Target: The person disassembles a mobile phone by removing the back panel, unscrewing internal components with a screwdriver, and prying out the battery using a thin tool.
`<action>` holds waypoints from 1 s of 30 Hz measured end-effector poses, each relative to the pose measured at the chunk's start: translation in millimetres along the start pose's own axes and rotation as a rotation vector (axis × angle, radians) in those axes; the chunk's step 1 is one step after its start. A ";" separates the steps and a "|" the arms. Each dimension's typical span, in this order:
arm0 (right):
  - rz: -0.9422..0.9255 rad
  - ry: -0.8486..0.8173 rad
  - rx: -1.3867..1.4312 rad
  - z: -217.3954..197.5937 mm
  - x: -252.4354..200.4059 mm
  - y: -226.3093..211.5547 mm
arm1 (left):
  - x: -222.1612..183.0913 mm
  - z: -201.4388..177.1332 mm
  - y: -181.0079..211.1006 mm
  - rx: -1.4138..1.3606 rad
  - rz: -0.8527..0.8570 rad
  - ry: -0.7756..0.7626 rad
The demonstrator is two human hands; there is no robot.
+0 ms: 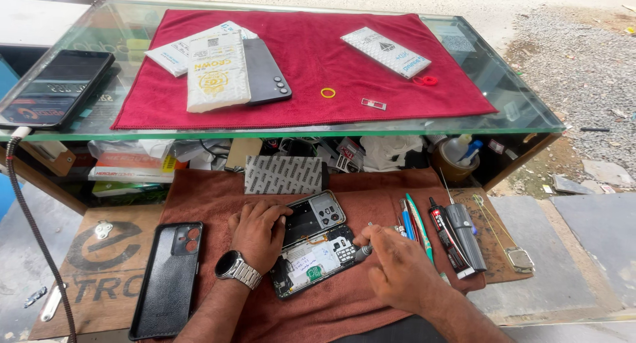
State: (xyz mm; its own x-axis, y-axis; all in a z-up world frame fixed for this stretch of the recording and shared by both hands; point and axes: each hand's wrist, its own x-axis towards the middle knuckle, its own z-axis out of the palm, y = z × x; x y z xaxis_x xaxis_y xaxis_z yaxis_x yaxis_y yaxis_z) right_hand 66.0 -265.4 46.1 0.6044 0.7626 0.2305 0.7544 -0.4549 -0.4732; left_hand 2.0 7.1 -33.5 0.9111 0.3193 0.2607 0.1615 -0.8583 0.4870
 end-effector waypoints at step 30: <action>0.269 0.292 1.091 90.5 57.9 41.5 | 0.3 -9.1 6.5 -0.007 -0.042 -0.042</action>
State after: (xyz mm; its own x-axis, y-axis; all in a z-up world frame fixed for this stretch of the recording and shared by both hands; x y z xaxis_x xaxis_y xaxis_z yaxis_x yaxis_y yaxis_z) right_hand 109.1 -198.5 -37.2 0.8552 0.5014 0.1312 0.0571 0.1605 -0.9854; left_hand -0.2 5.3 -22.7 0.9187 0.3380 0.2042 0.1978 -0.8415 0.5028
